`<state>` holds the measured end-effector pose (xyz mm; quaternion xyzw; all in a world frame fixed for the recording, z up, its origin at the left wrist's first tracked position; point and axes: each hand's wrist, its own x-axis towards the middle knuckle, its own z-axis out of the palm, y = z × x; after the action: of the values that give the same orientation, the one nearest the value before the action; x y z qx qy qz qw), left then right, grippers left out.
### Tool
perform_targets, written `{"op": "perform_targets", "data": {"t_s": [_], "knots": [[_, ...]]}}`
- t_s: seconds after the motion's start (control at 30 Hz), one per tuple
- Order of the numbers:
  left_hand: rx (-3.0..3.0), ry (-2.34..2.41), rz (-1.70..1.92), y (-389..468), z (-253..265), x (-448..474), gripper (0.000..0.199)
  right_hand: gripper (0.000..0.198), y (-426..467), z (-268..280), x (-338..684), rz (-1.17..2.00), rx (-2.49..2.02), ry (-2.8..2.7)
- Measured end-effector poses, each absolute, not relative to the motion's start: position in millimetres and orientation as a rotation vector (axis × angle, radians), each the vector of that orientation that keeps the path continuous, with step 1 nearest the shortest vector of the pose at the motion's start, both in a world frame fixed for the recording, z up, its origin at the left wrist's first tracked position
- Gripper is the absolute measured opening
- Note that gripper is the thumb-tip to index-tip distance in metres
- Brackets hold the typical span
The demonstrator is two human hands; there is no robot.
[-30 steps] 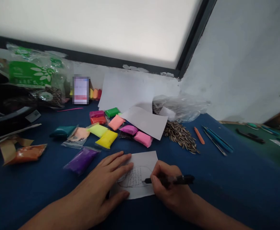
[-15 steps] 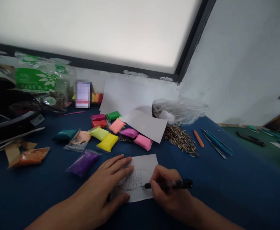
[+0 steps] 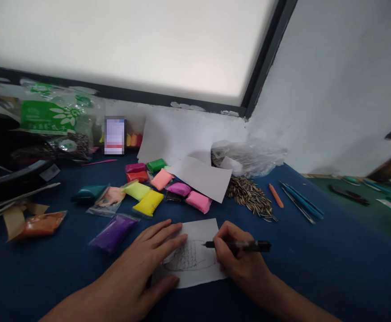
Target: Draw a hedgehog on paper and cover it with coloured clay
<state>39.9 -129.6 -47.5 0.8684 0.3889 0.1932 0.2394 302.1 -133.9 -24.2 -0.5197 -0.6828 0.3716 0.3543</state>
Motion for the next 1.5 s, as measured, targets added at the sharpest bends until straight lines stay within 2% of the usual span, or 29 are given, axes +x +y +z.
{"op": "perform_targets", "data": {"t_s": [0.23, 1.5], "knots": [[2.399, 1.077, 0.507, -131.0, -47.3, 41.2, 0.061, 0.023, -133.4, -21.9, 300.5, 0.989, -1.356, -1.799], [2.481, 1.053, 0.457, -130.1, -45.1, 40.1, 0.058, 0.021, -132.6, -19.0, 299.8, 0.844, -1.293, -1.919]]}}
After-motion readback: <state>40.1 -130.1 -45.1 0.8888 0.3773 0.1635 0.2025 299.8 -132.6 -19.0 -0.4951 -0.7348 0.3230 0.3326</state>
